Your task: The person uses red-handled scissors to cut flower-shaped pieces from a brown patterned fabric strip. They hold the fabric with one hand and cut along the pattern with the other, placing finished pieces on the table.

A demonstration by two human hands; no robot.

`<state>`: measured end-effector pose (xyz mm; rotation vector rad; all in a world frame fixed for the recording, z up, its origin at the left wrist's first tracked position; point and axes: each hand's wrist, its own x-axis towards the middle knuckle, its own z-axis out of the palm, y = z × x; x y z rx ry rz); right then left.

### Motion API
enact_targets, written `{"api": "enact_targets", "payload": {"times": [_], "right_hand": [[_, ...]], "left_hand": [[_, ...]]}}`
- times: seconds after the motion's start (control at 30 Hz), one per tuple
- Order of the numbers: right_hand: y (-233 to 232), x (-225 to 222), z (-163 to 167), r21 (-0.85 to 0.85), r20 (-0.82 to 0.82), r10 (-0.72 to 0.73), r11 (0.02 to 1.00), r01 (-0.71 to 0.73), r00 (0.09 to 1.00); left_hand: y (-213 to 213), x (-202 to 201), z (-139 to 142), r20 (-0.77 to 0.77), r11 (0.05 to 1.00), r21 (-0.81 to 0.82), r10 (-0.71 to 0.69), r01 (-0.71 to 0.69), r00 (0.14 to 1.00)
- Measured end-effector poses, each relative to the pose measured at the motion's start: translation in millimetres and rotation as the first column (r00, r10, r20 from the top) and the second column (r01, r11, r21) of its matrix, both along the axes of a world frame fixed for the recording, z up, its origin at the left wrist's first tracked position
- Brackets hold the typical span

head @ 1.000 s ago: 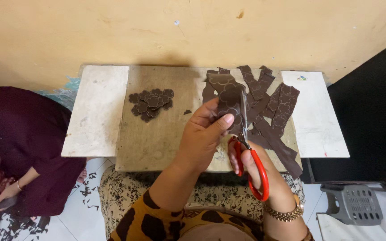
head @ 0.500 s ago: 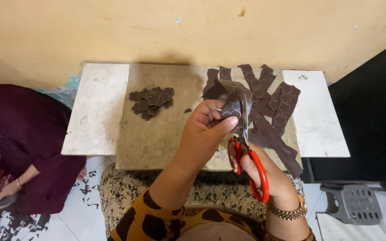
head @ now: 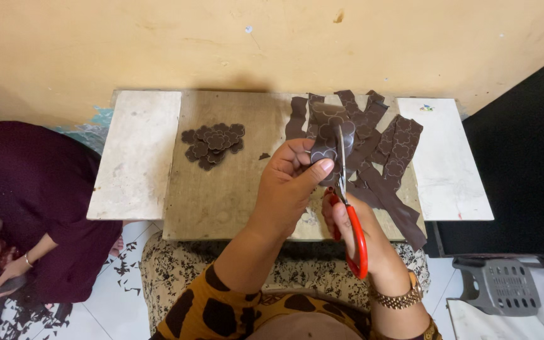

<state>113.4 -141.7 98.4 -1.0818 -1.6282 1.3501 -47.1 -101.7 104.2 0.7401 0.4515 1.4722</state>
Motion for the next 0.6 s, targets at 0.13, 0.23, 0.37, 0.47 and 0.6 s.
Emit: {"api": "enact_targets", "payload": {"times": [0.13, 0.23, 0.37, 0.47, 0.6], "right_hand": [[0.5, 0.1, 2.0, -0.015, 0.024, -0.007, 1.000, 0.008, 1.000], [1.9, 3.8, 5.4, 0.026, 0.019, 0.066, 0.997, -0.066, 0.998], [-0.1, 5.2, 6.0, 0.010, -0.057, 0.122, 0.992, -0.122, 0.991], [-3.5, 4.5, 4.6, -0.042, -0.092, 0.098, 0.994, -0.102, 0.991], [-4.0, 5.3, 5.6, -0.087, -0.137, 0.096, 0.990, -0.109, 0.986]], "left_hand": [[0.4, 0.7, 0.6, 0.036, 1.000, -0.004, -0.008, 0.008, 0.999], [-0.5, 1.2, 0.9, 0.017, 1.000, -0.004, 0.018, -0.018, 1.000], [2.8, 0.9, 1.4, -0.128, 0.973, -0.162, 0.142, -0.162, 0.982], [5.3, -0.2, 0.6, -0.023, 0.986, -0.091, 0.139, -0.141, 0.990], [2.0, 0.1, -0.8, -0.005, 0.993, -0.079, 0.086, -0.086, 0.996]]}}
